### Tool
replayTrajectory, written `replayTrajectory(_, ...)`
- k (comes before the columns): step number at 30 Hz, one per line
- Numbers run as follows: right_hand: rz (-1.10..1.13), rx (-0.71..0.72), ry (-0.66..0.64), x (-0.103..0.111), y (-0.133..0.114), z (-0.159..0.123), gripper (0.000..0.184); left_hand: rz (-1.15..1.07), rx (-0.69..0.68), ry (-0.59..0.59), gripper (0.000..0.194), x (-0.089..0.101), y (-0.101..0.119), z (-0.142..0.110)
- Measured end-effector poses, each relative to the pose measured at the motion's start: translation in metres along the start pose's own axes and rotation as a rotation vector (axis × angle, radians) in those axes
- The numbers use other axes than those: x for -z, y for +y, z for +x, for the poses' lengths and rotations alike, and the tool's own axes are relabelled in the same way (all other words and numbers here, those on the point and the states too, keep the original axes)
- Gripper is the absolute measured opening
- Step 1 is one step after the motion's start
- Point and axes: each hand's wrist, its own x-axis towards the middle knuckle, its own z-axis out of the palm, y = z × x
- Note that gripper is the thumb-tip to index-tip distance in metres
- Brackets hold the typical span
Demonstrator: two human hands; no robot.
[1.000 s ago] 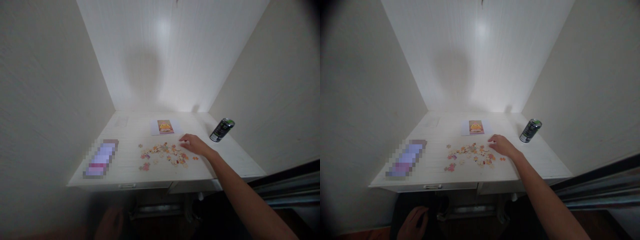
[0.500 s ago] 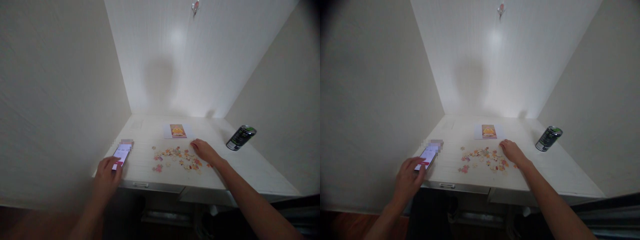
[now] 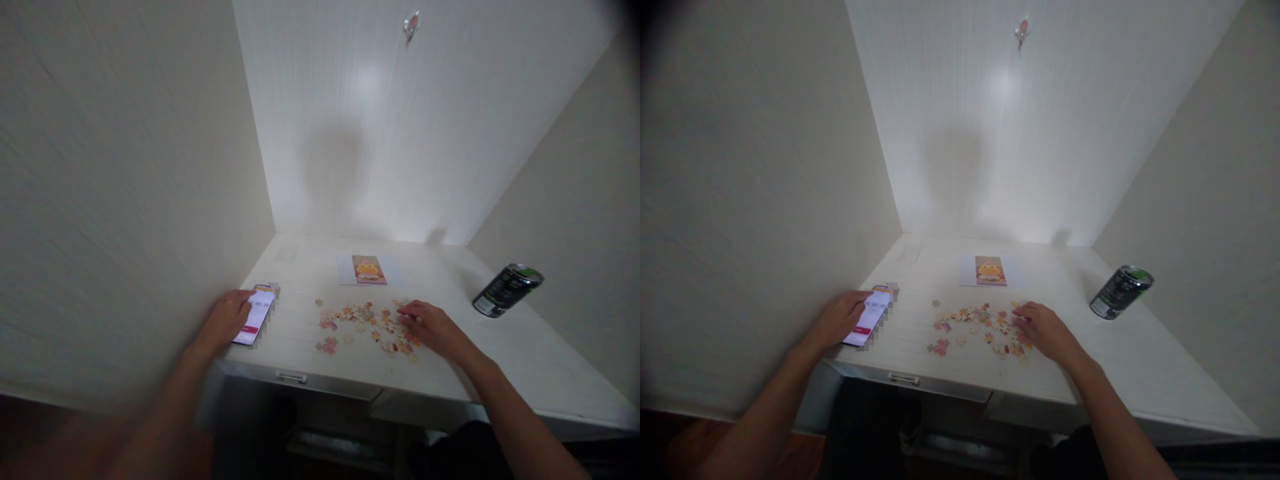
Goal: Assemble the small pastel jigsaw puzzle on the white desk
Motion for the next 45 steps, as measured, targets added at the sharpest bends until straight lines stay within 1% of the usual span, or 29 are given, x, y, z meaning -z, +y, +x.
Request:
replayTrajectory(2, 0.023, 0.016, -0.024, -0.002, 0.002, 0.002, 0.033, -0.063, 0.049, 0.049, 0.055, 0.002, -0.002, -0.019)
replayTrajectory(5, 0.032, 0.037, -0.095, -0.003, 0.005, 0.007, 0.034, -0.149, 0.093, 0.096, 0.057, -0.002, -0.004, -0.044)
replayTrajectory(7, 0.039, 0.045, -0.138, -0.002, 0.005, 0.010, 0.034, -0.202, 0.098, 0.112, 0.056, -0.005, -0.003, -0.055)
replayTrajectory(9, 0.047, 0.036, -0.151, -0.001, 0.003, 0.012, 0.033, -0.242, 0.086, 0.125, 0.052, -0.008, -0.003, -0.059)
replayTrajectory(16, 0.089, -0.023, -0.151, -0.004, 0.005, 0.012, 0.033, -0.251, -0.024, 0.156, 0.039, -0.009, -0.003, -0.056)
replayTrajectory(23, 0.125, -0.109, -0.164, -0.003, -0.001, 0.015, 0.031, -0.223, -0.099, 0.174, 0.034, -0.014, -0.008, -0.062)
replayTrajectory(26, 0.116, -0.117, -0.143, -0.001, -0.002, 0.016, 0.031, -0.210, -0.114, 0.174, 0.034, -0.015, -0.008, -0.062)
replayTrajectory(29, 0.057, -0.134, -0.075, -0.001, 0.001, 0.016, 0.029, -0.198, -0.116, 0.182, 0.034, -0.015, -0.006, -0.062)
replayTrajectory(32, -0.062, -0.145, -0.019, -0.003, 0.003, 0.020, 0.027, -0.183, -0.117, 0.192, 0.034, -0.015, -0.006, -0.063)
replayTrajectory(37, -0.189, -0.136, 0.042, -0.006, -0.002, 0.034, 0.026, -0.162, -0.129, 0.185, 0.035, -0.017, -0.008, -0.064)
replayTrajectory(41, -0.270, -0.113, 0.065, -0.008, -0.007, 0.043, 0.023, -0.156, -0.137, 0.188, 0.034, -0.017, -0.007, -0.065)
replayTrajectory(45, -0.315, -0.092, 0.055, -0.008, -0.007, 0.045, 0.024, -0.152, -0.129, 0.181, 0.033, -0.016, -0.005, -0.065)
